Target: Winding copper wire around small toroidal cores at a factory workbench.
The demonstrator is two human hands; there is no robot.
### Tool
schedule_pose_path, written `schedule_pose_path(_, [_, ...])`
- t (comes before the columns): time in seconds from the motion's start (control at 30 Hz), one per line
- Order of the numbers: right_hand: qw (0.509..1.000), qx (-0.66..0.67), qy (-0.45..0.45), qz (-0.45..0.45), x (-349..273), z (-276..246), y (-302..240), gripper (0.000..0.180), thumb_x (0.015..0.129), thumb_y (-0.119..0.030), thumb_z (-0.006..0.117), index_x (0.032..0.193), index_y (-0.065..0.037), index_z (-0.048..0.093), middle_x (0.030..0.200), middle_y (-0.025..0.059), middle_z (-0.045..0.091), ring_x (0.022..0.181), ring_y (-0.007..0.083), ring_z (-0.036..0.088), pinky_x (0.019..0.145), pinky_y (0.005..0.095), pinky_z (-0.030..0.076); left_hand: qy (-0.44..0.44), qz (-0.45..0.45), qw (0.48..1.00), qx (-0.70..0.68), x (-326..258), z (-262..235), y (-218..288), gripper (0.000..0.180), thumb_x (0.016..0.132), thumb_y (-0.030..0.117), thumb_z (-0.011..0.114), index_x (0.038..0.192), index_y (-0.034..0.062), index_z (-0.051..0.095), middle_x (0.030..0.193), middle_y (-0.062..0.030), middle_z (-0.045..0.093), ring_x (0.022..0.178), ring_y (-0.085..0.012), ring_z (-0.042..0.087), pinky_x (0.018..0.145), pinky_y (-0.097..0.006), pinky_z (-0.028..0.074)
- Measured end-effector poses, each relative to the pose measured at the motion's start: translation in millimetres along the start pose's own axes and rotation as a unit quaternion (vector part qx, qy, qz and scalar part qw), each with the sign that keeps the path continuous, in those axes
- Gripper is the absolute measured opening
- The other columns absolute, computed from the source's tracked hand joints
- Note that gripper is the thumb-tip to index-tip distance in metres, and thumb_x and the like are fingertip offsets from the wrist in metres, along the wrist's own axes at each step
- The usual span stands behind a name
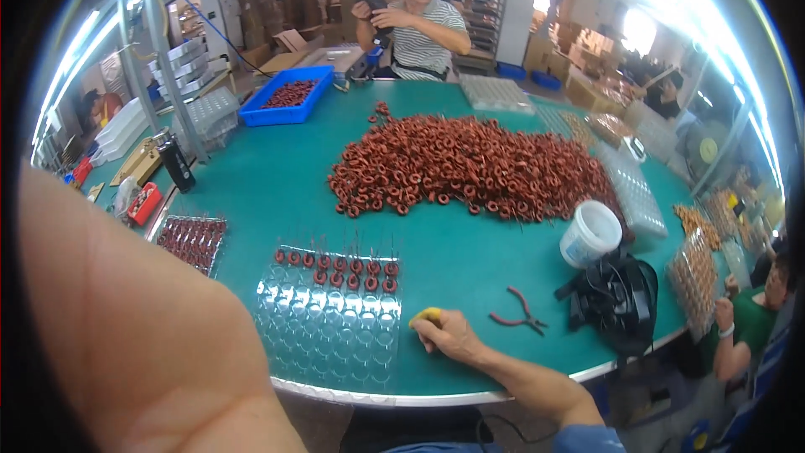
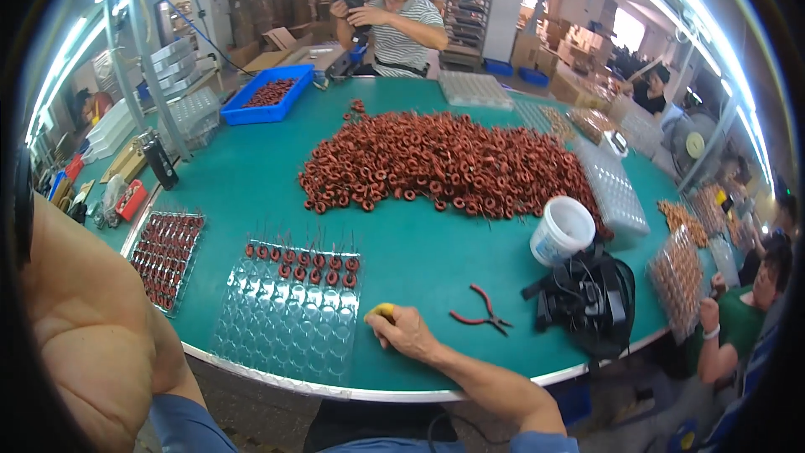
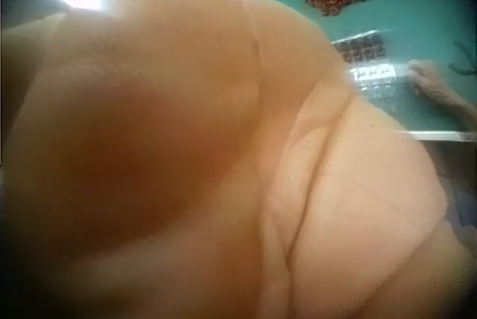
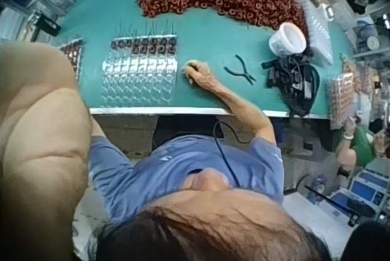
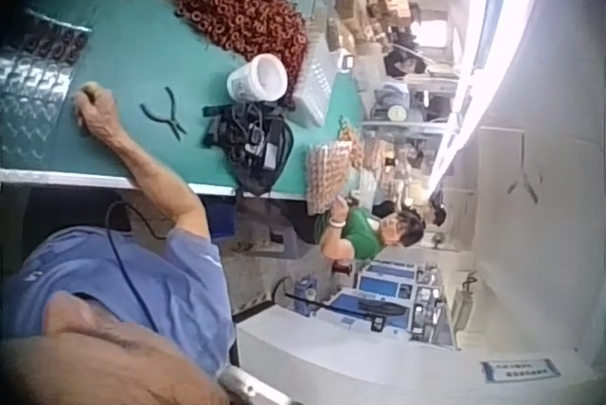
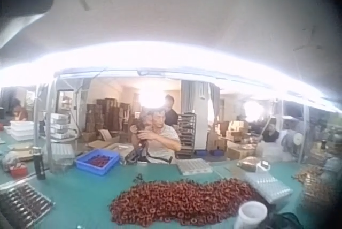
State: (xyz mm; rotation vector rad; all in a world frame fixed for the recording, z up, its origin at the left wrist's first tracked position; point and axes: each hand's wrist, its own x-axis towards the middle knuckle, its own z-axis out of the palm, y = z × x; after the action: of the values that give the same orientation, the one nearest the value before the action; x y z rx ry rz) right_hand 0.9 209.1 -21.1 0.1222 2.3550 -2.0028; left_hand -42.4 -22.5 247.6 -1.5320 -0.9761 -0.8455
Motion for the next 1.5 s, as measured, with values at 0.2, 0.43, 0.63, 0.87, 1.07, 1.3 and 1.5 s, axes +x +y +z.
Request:
schedule_pose_path(0.2, [1.0, -0.024, 0.006, -0.011, -1.3, -0.3, -1.6, 0.026, 0.094, -0.023, 0.056, 0.089, 0.001, 0.064, 0.063, 0.0013, 0.057, 0.053, 0.0076, 0.054, 0.049, 0.0244, 0.043, 0.027, -0.009, 0.999, 0.022, 10.6, -4.4, -1.1, 0.059, 0.091, 0.031, 0.059, 0.14, 0.0052, 0.039, 0.14, -0.0185, 0.042, 0.13, -0.0338, 0.041, 0.107, -0.051, 0.033])
schedule_pose_path(0.43, [0.999, 0.002, -0.014, -0.038, -0.2, -1.6, 0.9, 0.026, 0.095, -0.023, 0.056, 0.093, 0.001, 0.064, 0.066, 0.0003, 0.056, 0.054, 0.007, 0.054, 0.049, 0.0228, 0.043, 0.087, -0.033, 0.994, 0.058, 3.7, -11.4, 1.5, 0.059, 0.091, 0.032, 0.058, 0.141, 0.0062, 0.038, 0.141, -0.019, 0.041, 0.131, -0.0344, 0.04, 0.109, -0.052, 0.031])
schedule_pose_path(0.63, [1.0, 0.013, 0.003, -0.024, -5.4, -1.5, -14.5, 0.025, 0.095, -0.023, 0.056, 0.094, 0.001, 0.064, 0.067, 0.0019, 0.058, 0.055, 0.0074, 0.055, 0.05, 0.023, 0.044, -0.099, -0.246, 0.964, 0.034, -79.2, 0.9, 17.3, 0.047, 0.09, 0.024, 0.06, 0.128, -0.0014, 0.049, 0.133, -0.0216, 0.048, 0.124, -0.0361, 0.046, 0.104, -0.049, 0.036])
schedule_pose_path(0.87, [0.96, -0.16, 0.124, -0.191, 30.3, -80.0, -45.0, 0.018, 0.091, -0.014, 0.058, 0.097, 0.002, 0.063, 0.073, 0.009, 0.061, 0.065, 0.0167, 0.062, 0.06, 0.0299, 0.05, -0.23, -0.503, 0.832, -0.047, -179.4, 23.4, 109.5, 0.036, 0.072, -0.002, 0.07, 0.108, -0.0002, 0.063, 0.114, -0.0157, 0.057, 0.107, -0.0344, 0.054, 0.094, -0.042, 0.041])
schedule_pose_path(1.07, [0.742, -0.537, 0.335, -0.22, 114.6, -201.3, -52.5, 0.056, 0.08, -0.023, 0.068, 0.123, 0.006, 0.049, 0.122, 0.0234, 0.051, 0.111, 0.0376, 0.051, 0.096, 0.0457, 0.043, -0.339, -0.503, 0.794, -0.038, -207.6, 37.6, 147.4, 0.038, 0.07, 0.011, 0.076, 0.105, 0.0008, 0.063, 0.115, -0.0144, 0.055, 0.109, -0.0371, 0.051, 0.098, -0.05, 0.034])
schedule_pose_path(1.3, [0.629, -0.723, 0.233, -0.166, 145.7, -240.2, -10.9, 0.038, 0.082, -0.019, 0.062, 0.115, 0.0, 0.057, 0.122, 0.0164, 0.048, 0.118, 0.0326, 0.043, 0.087, 0.0426, 0.043, -0.39, -0.498, 0.772, -0.062, -213.9, 41.6, 146.1, 0.038, 0.076, 0.017, 0.074, 0.106, -0.0016, 0.063, 0.115, -0.015, 0.056, 0.105, -0.0338, 0.055, 0.091, -0.042, 0.042])
schedule_pose_path(1.5, [0.616, -0.731, 0.235, -0.177, 144.9, -239.3, 0.9, 0.018, 0.08, -0.006, 0.055, 0.097, -0.001, 0.057, 0.102, 0.014, 0.053, 0.1, 0.0309, 0.051, 0.08, 0.0427, 0.043, -0.379, -0.502, 0.777, -0.023, -222.2, 46.1, 152.2, 0.037, 0.075, 0.017, 0.074, 0.105, -0.0019, 0.063, 0.112, -0.0139, 0.058, 0.103, -0.0331, 0.056, 0.089, -0.042, 0.043])
